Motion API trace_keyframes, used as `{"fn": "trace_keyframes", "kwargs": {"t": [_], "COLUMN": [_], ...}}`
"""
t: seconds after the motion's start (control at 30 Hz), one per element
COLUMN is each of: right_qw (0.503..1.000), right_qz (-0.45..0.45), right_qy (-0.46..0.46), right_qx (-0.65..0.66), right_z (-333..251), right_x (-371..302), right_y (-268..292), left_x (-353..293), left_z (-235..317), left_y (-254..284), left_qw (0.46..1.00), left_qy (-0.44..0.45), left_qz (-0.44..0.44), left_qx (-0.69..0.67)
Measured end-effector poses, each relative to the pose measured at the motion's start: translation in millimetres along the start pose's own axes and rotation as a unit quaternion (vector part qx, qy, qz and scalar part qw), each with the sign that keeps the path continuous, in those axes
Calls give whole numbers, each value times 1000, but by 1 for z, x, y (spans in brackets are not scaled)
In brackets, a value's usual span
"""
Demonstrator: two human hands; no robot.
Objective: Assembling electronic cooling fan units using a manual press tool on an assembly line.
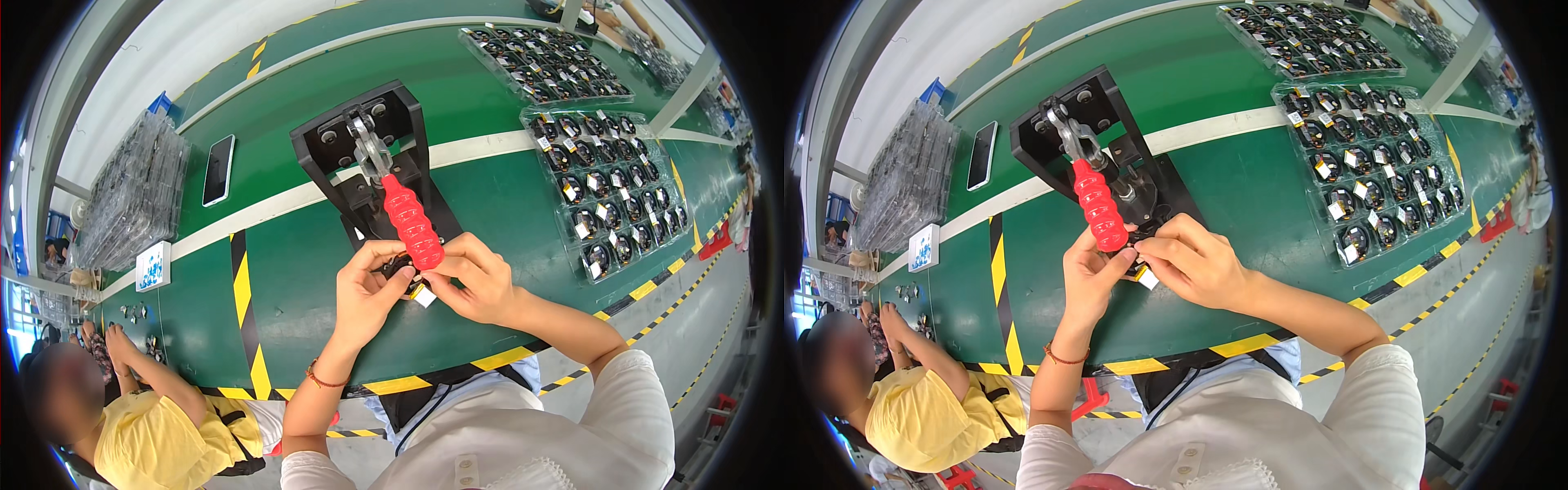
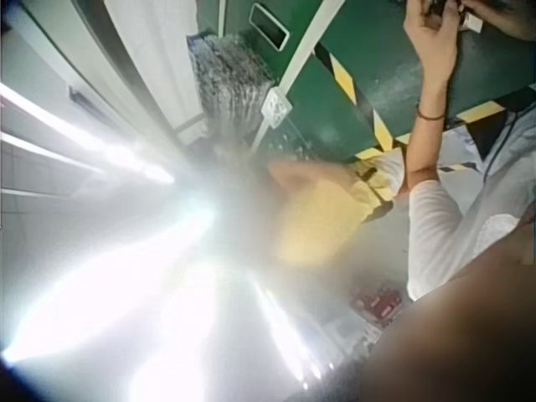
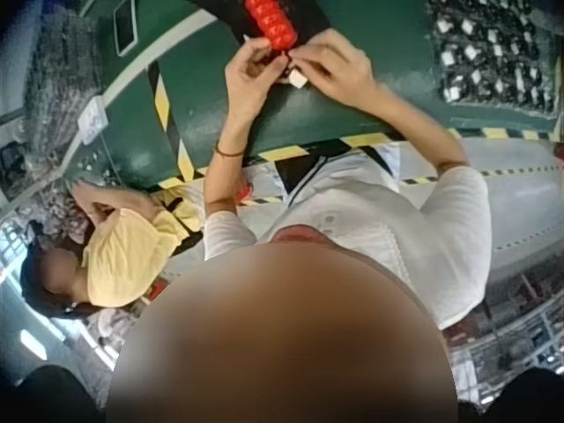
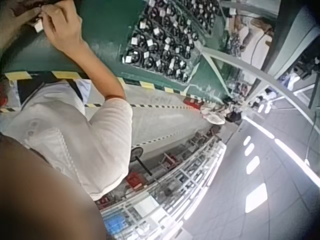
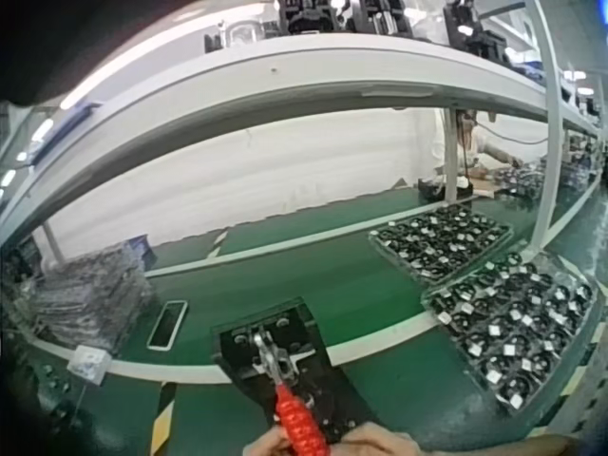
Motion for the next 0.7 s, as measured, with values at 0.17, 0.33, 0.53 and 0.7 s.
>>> {"fn": "trace_keyframes", "kwargs": {"t": [0.17, 0.33, 0.53, 0.7], "right_qw": [1000, 999, 999, 999], "right_qz": [-22, -30, -43, -39], "right_qy": [-18, -3, -8, 9], "right_qx": [-4, -19, -19, -33], "right_z": [-2, -2, -3, -3], "right_x": [1, 1, 2, 1], "right_y": [0, -2, -1, -2], "left_x": [-3, -3, -4, -4], "left_z": [-1, -4, -7, -6], "left_y": [-3, -3, -3, -5], "left_qw": [999, 998, 997, 999], "left_qy": [-40, -42, -30, -26], "left_qz": [7, 32, 50, 46], "left_qx": [24, 25, 41, 8]}}
Point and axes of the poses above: each hand's wrist, its own x-axis towards the middle knuckle, its own y-axis out of the back of the hand, z = x × y, the point moved 2 cm from there along x, towards the middle knuckle, and after that the axes turned 4 degrees about y, right-handed, at the moved point
